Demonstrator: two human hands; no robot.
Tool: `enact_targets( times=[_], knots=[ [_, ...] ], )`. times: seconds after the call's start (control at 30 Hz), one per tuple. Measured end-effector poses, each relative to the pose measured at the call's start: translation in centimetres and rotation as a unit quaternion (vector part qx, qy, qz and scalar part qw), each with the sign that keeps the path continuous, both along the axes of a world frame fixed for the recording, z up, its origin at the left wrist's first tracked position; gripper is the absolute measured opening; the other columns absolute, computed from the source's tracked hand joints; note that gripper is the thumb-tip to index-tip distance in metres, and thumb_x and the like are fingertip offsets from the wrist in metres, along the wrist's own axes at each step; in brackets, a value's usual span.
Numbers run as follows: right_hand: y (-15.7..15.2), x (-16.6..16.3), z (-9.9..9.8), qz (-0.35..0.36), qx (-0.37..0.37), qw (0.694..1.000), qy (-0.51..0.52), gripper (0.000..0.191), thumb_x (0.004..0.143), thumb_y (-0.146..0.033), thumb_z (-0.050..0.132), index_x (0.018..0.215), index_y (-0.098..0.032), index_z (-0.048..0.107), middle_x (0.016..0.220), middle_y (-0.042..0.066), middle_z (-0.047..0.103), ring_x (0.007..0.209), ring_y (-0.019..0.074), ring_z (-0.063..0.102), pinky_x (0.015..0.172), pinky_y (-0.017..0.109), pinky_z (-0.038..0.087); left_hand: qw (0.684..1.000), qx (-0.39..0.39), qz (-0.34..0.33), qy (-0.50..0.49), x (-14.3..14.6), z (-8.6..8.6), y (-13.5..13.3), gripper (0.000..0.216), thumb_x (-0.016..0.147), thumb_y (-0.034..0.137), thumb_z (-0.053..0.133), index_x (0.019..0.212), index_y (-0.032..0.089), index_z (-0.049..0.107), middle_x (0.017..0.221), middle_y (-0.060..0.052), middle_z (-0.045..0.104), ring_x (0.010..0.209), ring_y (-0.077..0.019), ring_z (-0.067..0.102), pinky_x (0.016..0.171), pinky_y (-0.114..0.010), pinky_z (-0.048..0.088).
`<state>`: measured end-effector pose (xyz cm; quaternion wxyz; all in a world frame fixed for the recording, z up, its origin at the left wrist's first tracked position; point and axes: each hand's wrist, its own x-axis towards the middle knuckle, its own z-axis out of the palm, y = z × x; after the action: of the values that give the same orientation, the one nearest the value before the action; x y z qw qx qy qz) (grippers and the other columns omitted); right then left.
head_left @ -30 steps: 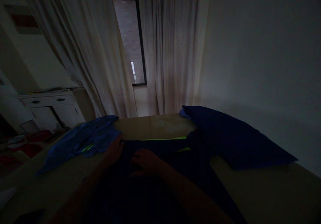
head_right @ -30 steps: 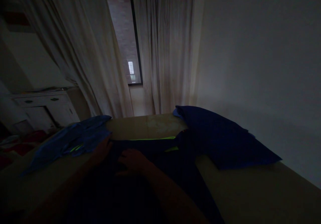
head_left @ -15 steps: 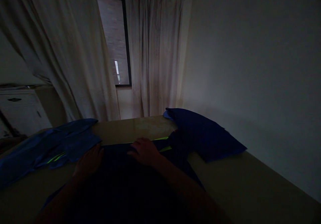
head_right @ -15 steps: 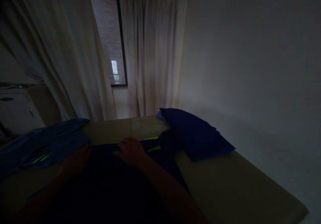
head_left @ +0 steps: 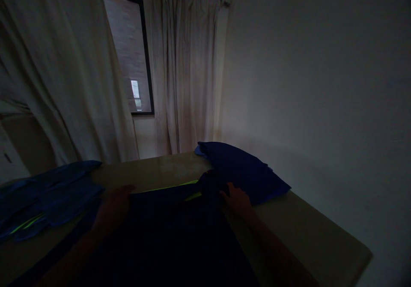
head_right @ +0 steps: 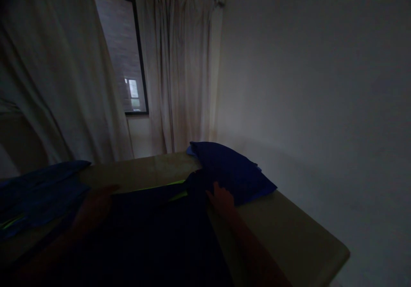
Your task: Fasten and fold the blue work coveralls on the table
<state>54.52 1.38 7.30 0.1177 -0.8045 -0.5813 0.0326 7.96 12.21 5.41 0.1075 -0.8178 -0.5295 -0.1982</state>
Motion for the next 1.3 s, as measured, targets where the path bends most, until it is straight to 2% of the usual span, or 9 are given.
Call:
enact_targets(
  times=[0.13, 0.3, 0.5, 0.63, 0.87, 0.97, 1.07, 1.17, 1.3],
  knots=[
    [0.3, -1.0, -0.3, 0.003, 0.035, 0.998, 0.057, 0.049, 0.096, -0.049, 0.057, 0.136, -0.020, 0.051, 0.109, 0.015, 0.073, 0.103, 0.0309, 0.071, 0.086, 0.039, 0.051, 0.994, -0.055, -0.078, -0.049, 13.4, 1.6, -1.9, 0.044, 0.101, 0.028, 0.031, 0.126, 0.018, 0.065, 0.130, -0.011, 0.070, 0.120, -0.0226, 0.065, 0.110, -0.039, 0.045],
    [0.7, -1.1, -1.9, 0.090, 0.151, 0.958, 0.225, 0.058, 0.083, -0.025, 0.067, 0.139, -0.023, 0.049, 0.127, 0.010, 0.068, 0.113, 0.0250, 0.067, 0.098, 0.038, 0.049, 0.989, -0.099, -0.092, -0.060, 23.4, -1.7, -5.2, 0.055, 0.104, 0.046, 0.034, 0.148, 0.015, 0.048, 0.154, -0.015, 0.049, 0.141, -0.0285, 0.048, 0.117, -0.048, 0.038],
    [1.6, -2.0, -1.4, 0.119, 0.243, 0.914, 0.304, 0.030, 0.087, -0.022, 0.055, 0.112, -0.024, 0.072, 0.120, 0.006, 0.073, 0.118, 0.0244, 0.065, 0.108, 0.045, 0.045, 0.988, -0.094, -0.111, -0.040, 23.4, -3.8, -6.3, 0.052, 0.104, 0.038, 0.033, 0.149, 0.018, 0.048, 0.156, -0.011, 0.046, 0.144, -0.0264, 0.044, 0.120, -0.049, 0.033],
    [1.6, -1.7, -0.3, 0.162, 0.300, 0.886, 0.315, 0.036, 0.095, -0.030, 0.045, 0.118, -0.023, 0.073, 0.120, 0.006, 0.074, 0.111, 0.0235, 0.068, 0.105, 0.043, 0.048, 0.990, -0.077, -0.116, -0.038, 23.0, -3.3, -6.5, 0.055, 0.105, 0.037, 0.030, 0.152, 0.014, 0.043, 0.160, -0.013, 0.039, 0.147, -0.0259, 0.040, 0.120, -0.048, 0.032],
    [2.9, -0.7, -3.2, 0.063, 0.222, 0.863, 0.450, 0.065, 0.076, -0.028, 0.066, 0.140, -0.022, 0.056, 0.128, 0.009, 0.069, 0.110, 0.0246, 0.068, 0.095, 0.042, 0.056, 0.982, -0.117, -0.147, -0.026, 23.1, -3.1, -6.8, 0.060, 0.104, 0.048, 0.033, 0.154, 0.016, 0.041, 0.161, -0.012, 0.038, 0.148, -0.0280, 0.038, 0.121, -0.053, 0.030],
    [3.2, -1.7, -2.8, 0.045, 0.244, 0.875, 0.416, 0.061, 0.079, -0.023, 0.059, 0.140, -0.021, 0.055, 0.134, 0.009, 0.066, 0.117, 0.0244, 0.065, 0.101, 0.044, 0.053, 0.982, -0.114, -0.150, -0.029, 23.1, -3.3, -6.7, 0.056, 0.104, 0.043, 0.033, 0.153, 0.017, 0.044, 0.160, -0.011, 0.040, 0.147, -0.0267, 0.040, 0.121, -0.051, 0.029],
    [2.2, -3.6, -1.0, 0.153, 0.272, 0.892, 0.328, 0.046, 0.086, -0.018, 0.046, 0.126, -0.023, 0.067, 0.130, 0.007, 0.068, 0.122, 0.0224, 0.062, 0.110, 0.044, 0.045, 0.984, -0.107, -0.139, -0.038, 23.1, -3.7, -6.6, 0.055, 0.103, 0.039, 0.033, 0.151, 0.016, 0.046, 0.160, -0.012, 0.041, 0.146, -0.0266, 0.041, 0.121, -0.049, 0.030],
    [0.6, -5.1, 0.7, 0.289, 0.274, 0.872, 0.285, 0.037, 0.090, -0.018, 0.043, 0.109, -0.025, 0.073, 0.117, 0.005, 0.073, 0.114, 0.0211, 0.065, 0.107, 0.040, 0.045, 0.987, -0.089, -0.124, -0.047, 23.0, -4.0, -6.6, 0.057, 0.102, 0.038, 0.036, 0.153, 0.014, 0.043, 0.161, -0.014, 0.038, 0.150, -0.0294, 0.034, 0.122, -0.052, 0.028],
    [-0.2, -4.9, 1.1, 0.241, 0.301, 0.863, 0.325, 0.020, 0.091, -0.033, 0.053, 0.103, -0.023, 0.065, 0.102, 0.006, 0.071, 0.096, 0.0214, 0.067, 0.090, 0.036, 0.052, 0.987, -0.086, -0.126, -0.048, 23.0, -3.7, -6.9, 0.052, 0.103, 0.042, 0.034, 0.146, 0.019, 0.052, 0.156, -0.013, 0.046, 0.149, -0.0300, 0.036, 0.121, -0.053, 0.026]
  ],
)
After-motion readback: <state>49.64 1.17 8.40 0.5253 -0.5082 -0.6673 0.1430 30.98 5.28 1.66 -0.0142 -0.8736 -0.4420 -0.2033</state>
